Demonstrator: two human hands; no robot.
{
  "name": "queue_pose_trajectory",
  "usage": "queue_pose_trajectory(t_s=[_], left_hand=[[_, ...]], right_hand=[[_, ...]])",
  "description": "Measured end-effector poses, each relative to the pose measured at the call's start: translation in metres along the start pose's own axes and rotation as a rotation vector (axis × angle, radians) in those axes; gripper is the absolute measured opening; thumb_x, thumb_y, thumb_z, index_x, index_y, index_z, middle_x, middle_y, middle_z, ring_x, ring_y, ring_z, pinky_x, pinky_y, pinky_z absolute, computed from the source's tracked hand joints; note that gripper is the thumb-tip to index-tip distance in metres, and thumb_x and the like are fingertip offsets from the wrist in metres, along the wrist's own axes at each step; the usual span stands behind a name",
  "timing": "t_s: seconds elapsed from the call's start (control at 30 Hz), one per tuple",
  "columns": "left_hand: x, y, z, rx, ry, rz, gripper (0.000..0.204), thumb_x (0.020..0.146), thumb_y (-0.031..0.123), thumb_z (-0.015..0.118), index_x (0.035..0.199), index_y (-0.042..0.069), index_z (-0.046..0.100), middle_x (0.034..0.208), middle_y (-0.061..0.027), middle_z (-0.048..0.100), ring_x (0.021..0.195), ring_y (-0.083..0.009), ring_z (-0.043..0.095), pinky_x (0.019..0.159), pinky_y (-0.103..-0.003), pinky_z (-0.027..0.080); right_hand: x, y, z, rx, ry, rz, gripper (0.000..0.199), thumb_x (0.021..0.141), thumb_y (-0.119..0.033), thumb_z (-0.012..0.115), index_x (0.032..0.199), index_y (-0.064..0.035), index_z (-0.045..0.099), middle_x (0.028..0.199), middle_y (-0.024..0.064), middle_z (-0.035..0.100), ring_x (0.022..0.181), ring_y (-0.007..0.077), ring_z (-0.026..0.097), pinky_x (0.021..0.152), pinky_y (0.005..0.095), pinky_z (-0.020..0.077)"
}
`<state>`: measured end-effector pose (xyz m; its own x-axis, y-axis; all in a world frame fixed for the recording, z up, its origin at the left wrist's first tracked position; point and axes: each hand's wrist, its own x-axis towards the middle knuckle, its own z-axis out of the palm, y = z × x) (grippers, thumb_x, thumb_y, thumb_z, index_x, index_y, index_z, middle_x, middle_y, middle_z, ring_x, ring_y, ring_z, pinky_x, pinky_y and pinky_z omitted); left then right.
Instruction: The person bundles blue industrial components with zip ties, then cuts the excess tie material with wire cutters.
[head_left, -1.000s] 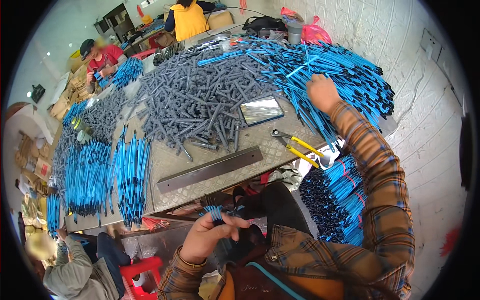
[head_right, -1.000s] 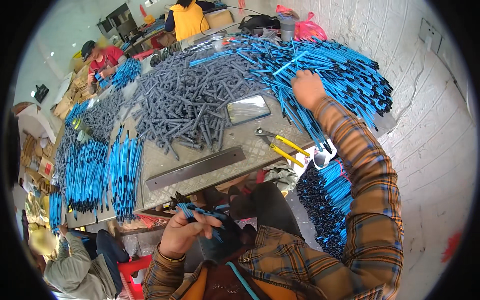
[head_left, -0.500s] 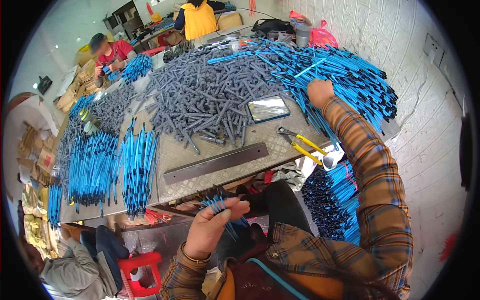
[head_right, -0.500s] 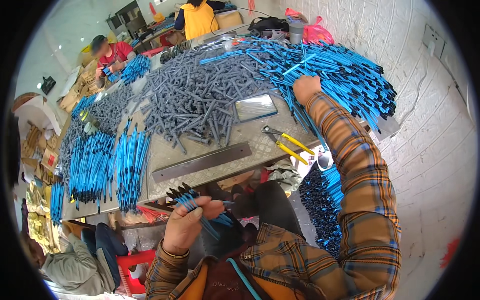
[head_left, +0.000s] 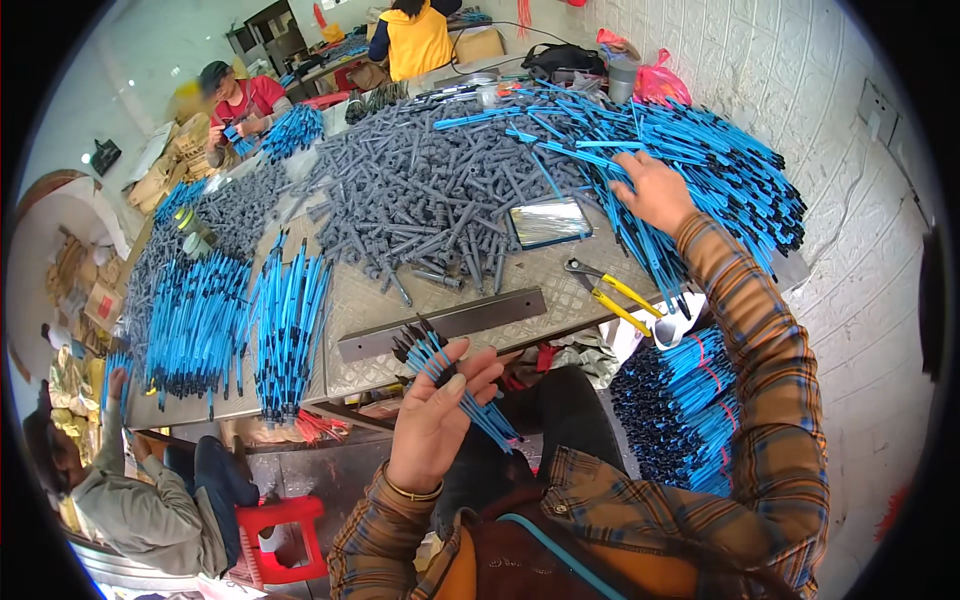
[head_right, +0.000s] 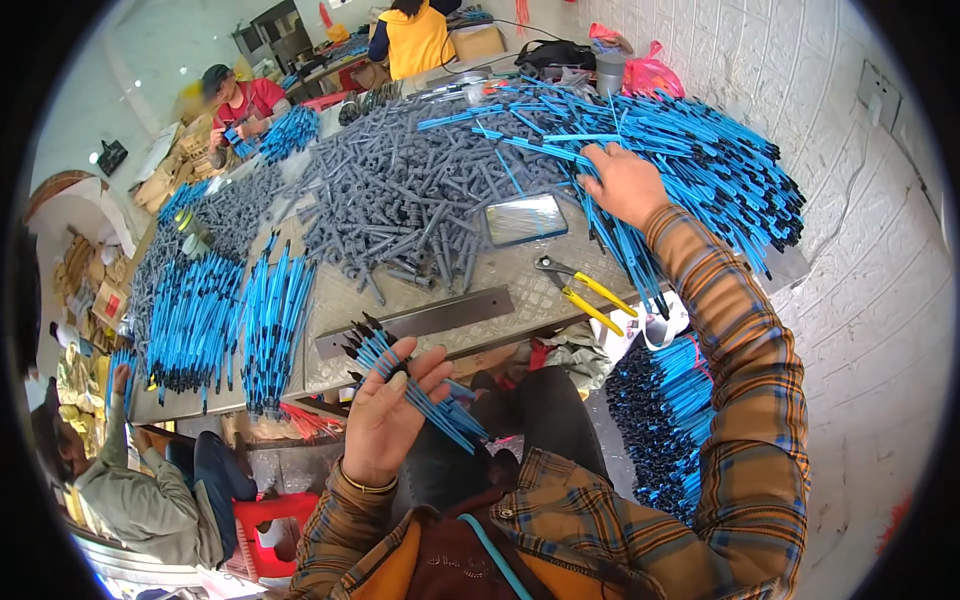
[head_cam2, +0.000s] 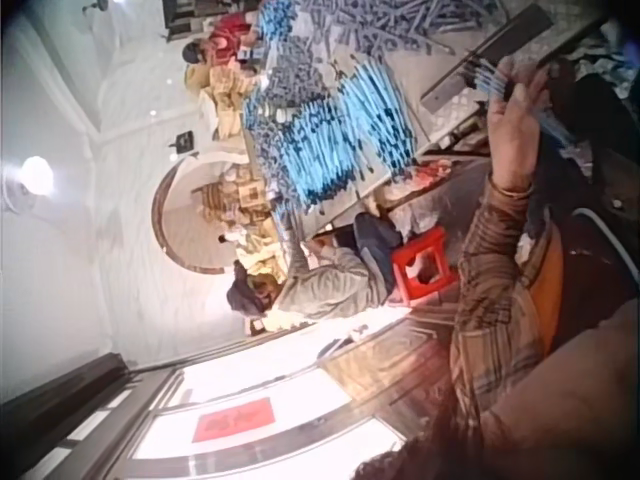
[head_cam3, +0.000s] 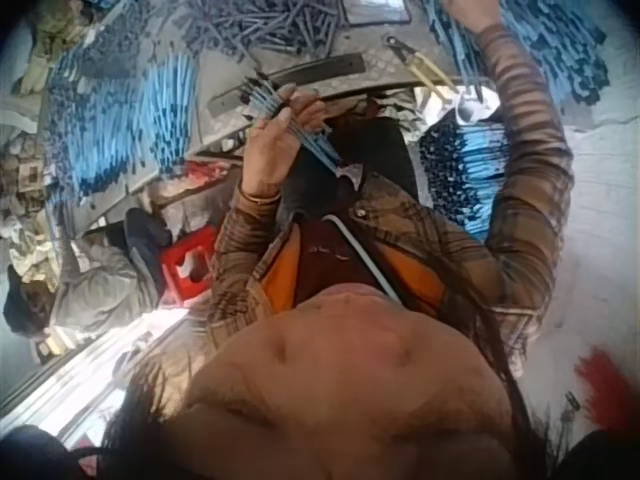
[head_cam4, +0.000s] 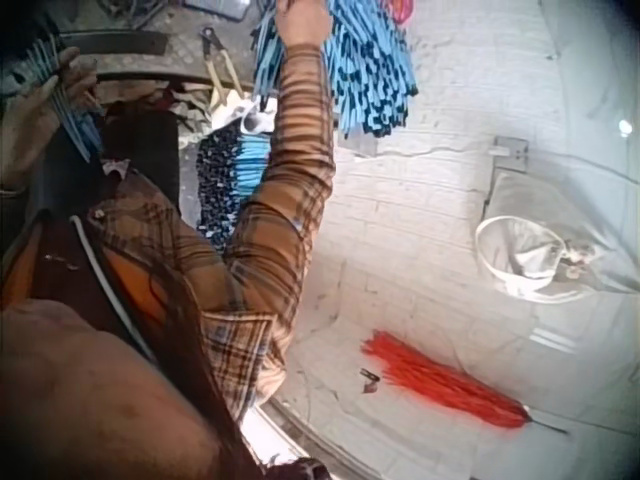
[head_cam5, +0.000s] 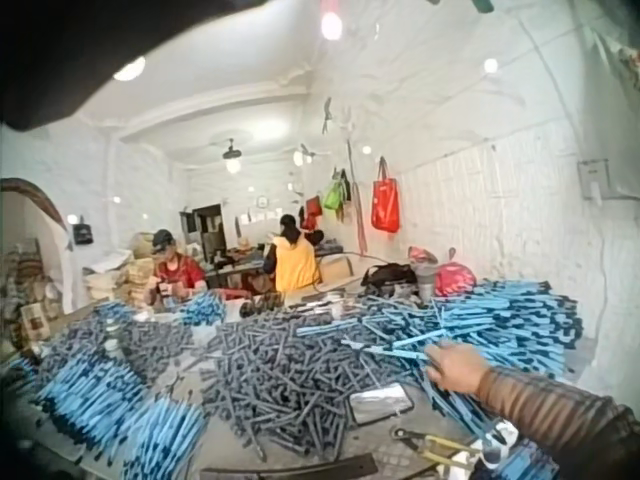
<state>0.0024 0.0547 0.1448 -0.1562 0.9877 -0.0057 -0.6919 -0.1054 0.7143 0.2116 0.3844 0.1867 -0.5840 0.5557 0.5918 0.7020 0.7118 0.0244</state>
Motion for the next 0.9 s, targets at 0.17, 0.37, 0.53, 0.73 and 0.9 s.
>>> queue_pose_trajectory(t_s=[0.17, 0.37, 0.53, 0.73, 0.9], left_hand=[[0.006, 0.002, -0.002, -0.049, 0.130, 0.183, 0.034, 0.091, 0.009, 0.046, 0.124, 0.005, 0.043, 0.126, -0.0192, 0.047, 0.116, -0.0312, 0.047, 0.097, -0.042, 0.038], [0.029, 0.014, 0.005, -0.119, 0.303, 0.347, 0.021, 0.091, 0.008, 0.048, 0.112, 0.006, 0.048, 0.113, -0.0163, 0.055, 0.107, -0.0283, 0.053, 0.091, -0.040, 0.042], [0.018, 0.019, 0.006, -0.139, 0.312, 0.428, 0.016, 0.090, 0.010, 0.052, 0.106, 0.007, 0.050, 0.103, -0.0135, 0.059, 0.099, -0.0269, 0.057, 0.087, -0.038, 0.046], [0.005, 0.023, -0.001, -0.217, 0.245, 0.444, 0.012, 0.089, 0.009, 0.053, 0.101, 0.008, 0.052, 0.099, -0.0130, 0.060, 0.093, -0.0257, 0.060, 0.085, -0.038, 0.048], [-0.010, 0.028, 0.014, -0.160, 0.299, 0.496, 0.011, 0.088, 0.007, 0.053, 0.100, 0.008, 0.053, 0.097, -0.0134, 0.060, 0.091, -0.0256, 0.060, 0.085, -0.039, 0.048]], right_hand=[[0.003, -0.042, -0.018, 0.183, 0.180, -0.171, 0.024, 0.083, -0.016, 0.057, 0.105, -0.0068, 0.057, 0.074, 0.0140, 0.055, 0.072, 0.0316, 0.056, 0.062, 0.0400, 0.0464], [-0.056, -0.137, -0.037, 0.363, -0.029, -0.323, 0.020, 0.081, -0.012, 0.057, 0.100, -0.0055, 0.057, 0.075, 0.0122, 0.056, 0.065, 0.0308, 0.055, 0.056, 0.0389, 0.0441], [-0.098, -0.167, -0.035, 0.705, -0.230, -0.109, 0.016, 0.083, -0.012, 0.057, 0.095, -0.0029, 0.050, 0.073, 0.0126, 0.057, 0.061, 0.0292, 0.056, 0.056, 0.0360, 0.0440], [-0.108, -0.181, -0.038, 1.050, -0.307, -0.083, 0.016, 0.086, -0.015, 0.054, 0.093, -0.0051, 0.044, 0.066, 0.0123, 0.056, 0.060, 0.0333, 0.057, 0.054, 0.0399, 0.0440], [-0.111, -0.188, -0.038, 1.044, -0.285, -0.069, 0.016, 0.087, -0.011, 0.054, 0.093, -0.0030, 0.042, 0.070, 0.0087, 0.057, 0.059, 0.0189, 0.056, 0.053, 0.0292, 0.0427]])
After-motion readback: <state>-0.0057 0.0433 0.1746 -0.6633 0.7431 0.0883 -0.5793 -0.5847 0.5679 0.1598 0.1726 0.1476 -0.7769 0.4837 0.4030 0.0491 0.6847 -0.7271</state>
